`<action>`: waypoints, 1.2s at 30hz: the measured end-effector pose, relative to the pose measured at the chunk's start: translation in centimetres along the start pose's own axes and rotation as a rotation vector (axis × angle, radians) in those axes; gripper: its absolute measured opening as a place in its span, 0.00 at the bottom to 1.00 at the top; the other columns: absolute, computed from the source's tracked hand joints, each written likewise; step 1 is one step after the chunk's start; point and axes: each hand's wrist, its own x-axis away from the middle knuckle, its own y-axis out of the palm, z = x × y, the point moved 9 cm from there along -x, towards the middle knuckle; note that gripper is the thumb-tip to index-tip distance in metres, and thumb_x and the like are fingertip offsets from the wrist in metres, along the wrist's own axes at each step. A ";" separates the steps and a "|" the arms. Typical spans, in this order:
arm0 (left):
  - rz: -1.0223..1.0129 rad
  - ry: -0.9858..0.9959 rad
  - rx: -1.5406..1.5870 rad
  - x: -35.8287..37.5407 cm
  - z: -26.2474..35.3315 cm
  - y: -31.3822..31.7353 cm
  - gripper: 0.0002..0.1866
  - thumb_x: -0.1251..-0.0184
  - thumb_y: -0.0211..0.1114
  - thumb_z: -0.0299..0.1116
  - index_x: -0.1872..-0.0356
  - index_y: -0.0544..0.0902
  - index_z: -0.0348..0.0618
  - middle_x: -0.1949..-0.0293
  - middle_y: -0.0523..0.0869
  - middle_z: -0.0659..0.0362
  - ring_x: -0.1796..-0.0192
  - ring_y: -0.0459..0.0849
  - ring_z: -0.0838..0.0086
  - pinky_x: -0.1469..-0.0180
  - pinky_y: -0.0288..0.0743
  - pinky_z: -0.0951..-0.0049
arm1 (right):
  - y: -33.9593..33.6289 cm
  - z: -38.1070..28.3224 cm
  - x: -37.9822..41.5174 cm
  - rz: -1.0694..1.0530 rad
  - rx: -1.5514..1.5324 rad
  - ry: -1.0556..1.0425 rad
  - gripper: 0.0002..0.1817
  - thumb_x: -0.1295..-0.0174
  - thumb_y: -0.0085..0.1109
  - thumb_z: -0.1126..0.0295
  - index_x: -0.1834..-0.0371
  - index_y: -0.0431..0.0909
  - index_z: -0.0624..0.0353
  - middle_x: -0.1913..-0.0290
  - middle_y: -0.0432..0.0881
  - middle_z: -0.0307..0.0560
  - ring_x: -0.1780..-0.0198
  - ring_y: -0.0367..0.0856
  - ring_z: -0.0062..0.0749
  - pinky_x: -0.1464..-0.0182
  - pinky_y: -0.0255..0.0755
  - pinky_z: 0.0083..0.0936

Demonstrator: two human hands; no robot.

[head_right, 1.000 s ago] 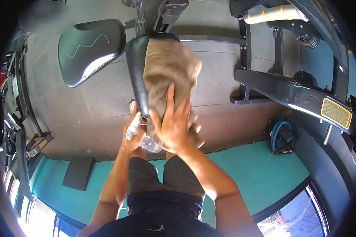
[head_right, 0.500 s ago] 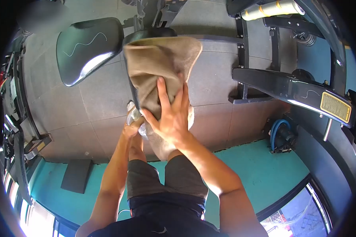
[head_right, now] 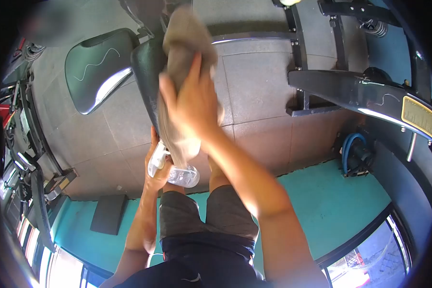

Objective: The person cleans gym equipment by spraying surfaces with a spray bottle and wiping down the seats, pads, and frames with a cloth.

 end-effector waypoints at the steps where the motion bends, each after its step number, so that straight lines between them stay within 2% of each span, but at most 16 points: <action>1: -0.016 -0.060 0.029 0.1 -0.8 0.0 0.46 0.42 0.61 0.27 0.22 0.49 0.31 0.48 0.83 0.54 0.49 0.82 0.72 0.41 0.74 0.73 | -0.1 0.2 -4.2 -0.018 -0.104 0.084 0.53 0.33 0.51 0.37 0.29 0.52 0.83 0.42 0.70 0.87 0.43 0.76 0.74 0.41 0.72 0.51; 4: -0.020 -0.115 0.098 0.2 -1.3 0.2 0.42 0.38 0.58 0.22 0.22 0.53 0.33 0.63 0.78 0.64 0.64 0.76 0.83 0.54 0.76 0.78 | 0.9 2.0 -8.4 -0.104 -0.265 0.044 0.51 0.32 0.49 0.37 0.26 0.52 0.78 0.43 0.73 0.85 0.41 0.74 0.75 0.38 0.70 0.49; 7: -0.055 -0.186 0.418 -0.6 -4.9 0.8 0.35 0.36 0.58 0.22 0.25 0.61 0.35 0.61 0.78 0.66 0.62 0.75 0.83 0.54 0.74 0.79 | -0.8 0.5 2.4 -0.010 -0.159 -0.133 0.48 0.32 0.58 0.49 0.24 0.48 0.77 0.35 0.61 0.88 0.36 0.66 0.81 0.36 0.65 0.55; 9: -0.153 -0.262 0.466 -0.3 -9.7 0.5 0.27 0.33 0.60 0.26 0.33 0.69 0.36 0.56 0.79 0.65 0.55 0.78 0.80 0.49 0.74 0.78 | -0.4 -0.4 8.9 0.002 0.108 -0.212 0.51 0.38 0.63 0.51 0.23 0.48 0.76 0.32 0.53 0.91 0.31 0.54 0.88 0.34 0.54 0.71; 11: -0.067 -0.309 0.463 0.3 -10.9 -0.1 0.32 0.33 0.64 0.30 0.29 0.66 0.34 0.47 0.81 0.59 0.47 0.80 0.72 0.42 0.73 0.75 | 1.2 -1.3 7.3 -0.068 0.212 -0.154 0.50 0.37 0.62 0.49 0.24 0.50 0.76 0.33 0.53 0.91 0.31 0.52 0.89 0.35 0.54 0.71; 12: -0.003 -0.211 0.326 0.2 -8.6 -0.6 0.34 0.34 0.64 0.30 0.28 0.64 0.33 0.44 0.80 0.57 0.44 0.79 0.71 0.40 0.72 0.74 | 1.3 -1.7 4.3 0.013 0.198 -0.184 0.50 0.36 0.60 0.46 0.25 0.50 0.76 0.36 0.59 0.90 0.34 0.59 0.85 0.36 0.58 0.66; 15: 0.101 -0.050 -0.030 1.4 -2.2 -1.1 0.41 0.35 0.65 0.32 0.24 0.57 0.32 0.35 0.76 0.51 0.37 0.77 0.69 0.35 0.69 0.71 | 1.0 -2.3 -4.6 -0.056 -0.104 0.071 0.48 0.33 0.56 0.45 0.25 0.50 0.76 0.43 0.69 0.86 0.39 0.67 0.78 0.37 0.61 0.59; 18: -0.009 0.020 0.106 1.2 -0.4 0.1 0.47 0.36 0.68 0.33 0.21 0.51 0.32 0.32 0.75 0.49 0.36 0.75 0.71 0.35 0.69 0.71 | 0.9 -2.6 0.2 0.059 0.062 -0.124 0.48 0.33 0.57 0.47 0.23 0.49 0.73 0.39 0.64 0.87 0.36 0.63 0.80 0.35 0.58 0.63; 20: 0.017 -0.037 0.102 0.1 -1.3 -0.5 0.47 0.37 0.69 0.34 0.21 0.51 0.32 0.34 0.76 0.50 0.38 0.76 0.71 0.36 0.69 0.71 | 0.9 -1.3 6.5 -0.017 0.117 -0.206 0.50 0.35 0.61 0.51 0.21 0.46 0.69 0.29 0.48 0.87 0.29 0.50 0.83 0.35 0.52 0.71; 23: -0.012 -0.128 0.109 -0.5 -3.0 -0.9 0.43 0.37 0.68 0.32 0.25 0.56 0.33 0.41 0.80 0.54 0.45 0.79 0.74 0.43 0.73 0.74 | 0.7 2.6 4.7 -0.063 -0.186 -0.026 0.46 0.33 0.60 0.52 0.21 0.49 0.66 0.29 0.58 0.80 0.28 0.58 0.74 0.28 0.55 0.52; 25: -0.044 -0.159 0.184 -0.7 -3.2 -0.9 0.35 0.39 0.67 0.29 0.30 0.64 0.34 0.52 0.82 0.59 0.56 0.80 0.80 0.53 0.75 0.80 | 2.0 4.5 -3.2 -0.178 -0.373 0.303 0.44 0.31 0.58 0.50 0.21 0.51 0.65 0.29 0.64 0.68 0.29 0.66 0.60 0.28 0.59 0.40; 27: -0.042 -0.165 0.221 -0.8 -3.2 -0.7 0.30 0.39 0.64 0.24 0.34 0.69 0.33 0.60 0.83 0.62 0.63 0.79 0.84 0.60 0.74 0.83 | 6.7 8.5 -10.0 -0.323 -0.845 0.333 0.47 0.29 0.46 0.36 0.20 0.48 0.62 0.33 0.72 0.60 0.29 0.67 0.50 0.28 0.62 0.40; 28: -0.032 -0.155 0.219 -0.9 -3.3 -0.6 0.29 0.40 0.63 0.23 0.35 0.70 0.33 0.62 0.83 0.62 0.65 0.79 0.85 0.61 0.74 0.83 | 7.4 10.1 -10.6 -0.359 -0.961 0.375 0.47 0.29 0.46 0.37 0.20 0.49 0.62 0.33 0.72 0.60 0.29 0.67 0.50 0.29 0.62 0.41; 33: -0.109 -0.326 0.234 -1.4 -5.4 -1.4 0.17 0.39 0.65 0.25 0.48 0.80 0.38 0.65 0.82 0.65 0.66 0.77 0.86 0.64 0.72 0.84 | 3.8 21.3 3.6 -0.267 -0.843 0.647 0.44 0.29 0.47 0.39 0.23 0.52 0.61 0.34 0.72 0.60 0.30 0.68 0.50 0.31 0.63 0.41; 34: -0.176 -0.211 0.120 -1.7 -5.6 -2.3 0.24 0.38 0.61 0.22 0.38 0.77 0.36 0.63 0.82 0.62 0.64 0.80 0.81 0.60 0.75 0.79 | 2.3 23.6 6.8 -0.242 -0.807 0.708 0.43 0.29 0.47 0.39 0.23 0.53 0.61 0.34 0.72 0.60 0.31 0.68 0.50 0.31 0.63 0.41; 36: -0.052 -0.167 -0.003 -2.7 -4.1 -6.4 0.15 0.36 0.63 0.28 0.48 0.80 0.36 0.65 0.82 0.64 0.65 0.78 0.83 0.62 0.73 0.81 | -1.2 28.0 12.3 -0.171 -0.742 0.821 0.42 0.29 0.48 0.40 0.24 0.54 0.61 0.34 0.72 0.60 0.31 0.69 0.50 0.32 0.64 0.42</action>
